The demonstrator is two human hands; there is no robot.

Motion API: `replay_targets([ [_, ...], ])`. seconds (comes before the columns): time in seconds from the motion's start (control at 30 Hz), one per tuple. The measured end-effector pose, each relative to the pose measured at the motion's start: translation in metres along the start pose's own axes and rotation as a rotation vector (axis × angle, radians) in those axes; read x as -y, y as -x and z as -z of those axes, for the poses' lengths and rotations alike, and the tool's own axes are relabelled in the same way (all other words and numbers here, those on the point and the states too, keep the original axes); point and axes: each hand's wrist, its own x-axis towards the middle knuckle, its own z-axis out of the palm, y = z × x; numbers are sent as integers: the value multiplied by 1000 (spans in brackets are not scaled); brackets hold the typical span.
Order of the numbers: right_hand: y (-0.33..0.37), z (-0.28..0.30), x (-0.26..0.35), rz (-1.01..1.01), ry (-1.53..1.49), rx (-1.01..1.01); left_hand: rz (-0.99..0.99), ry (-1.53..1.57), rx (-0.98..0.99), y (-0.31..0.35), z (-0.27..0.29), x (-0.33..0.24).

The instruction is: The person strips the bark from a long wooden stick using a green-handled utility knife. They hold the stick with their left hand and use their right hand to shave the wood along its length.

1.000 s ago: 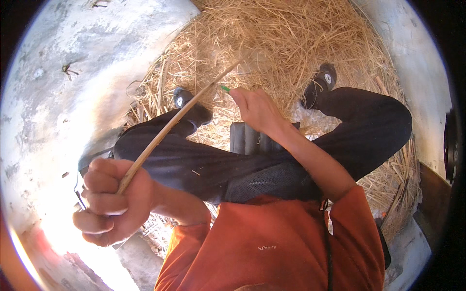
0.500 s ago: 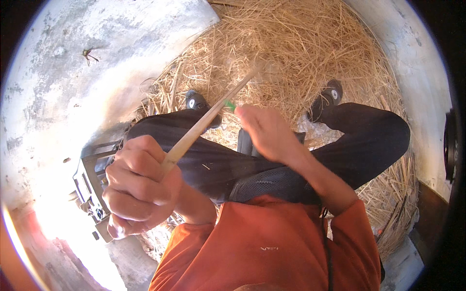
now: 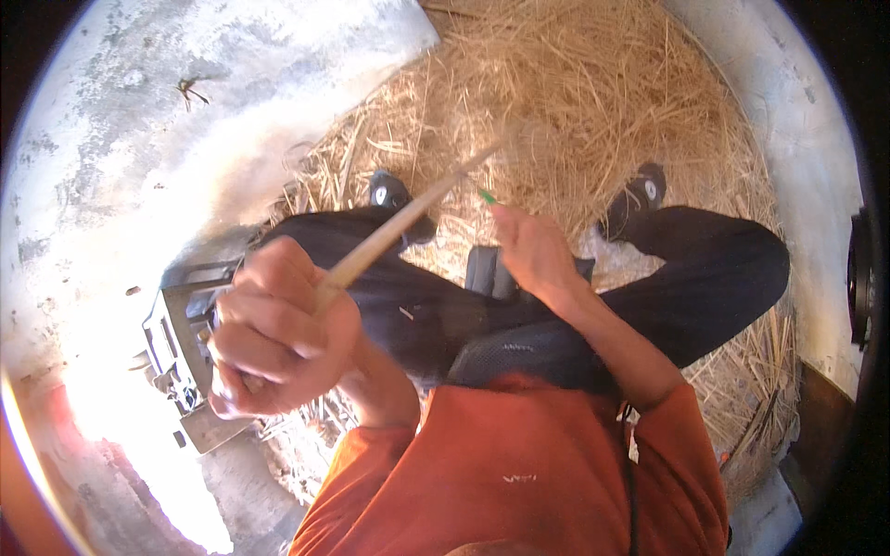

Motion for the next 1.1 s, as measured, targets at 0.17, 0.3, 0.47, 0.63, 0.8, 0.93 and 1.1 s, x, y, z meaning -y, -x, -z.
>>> replay_targets([
  [0.17,3,38,21,-147,-163,17,4,-23,67,6,-8,-4],
  [0.3,14,56,65,32,-321,103,-8,-22,20,-1,-13,2],
  [0.47,19,42,78,51,-367,134,7,-96,-50,-1,-18,2],
  [0.63,4,22,34,-53,-189,60,-4,-122,-70,-2,-18,5],
  [0.8,17,48,90,28,-432,131,-14,-156,-51,-1,-21,5],
  [0.93,7,25,55,123,-172,-7,3,-157,-55,-2,-16,3],
  [1.1,10,37,66,-23,-326,53,-51,-131,-71,5,-21,8],
])
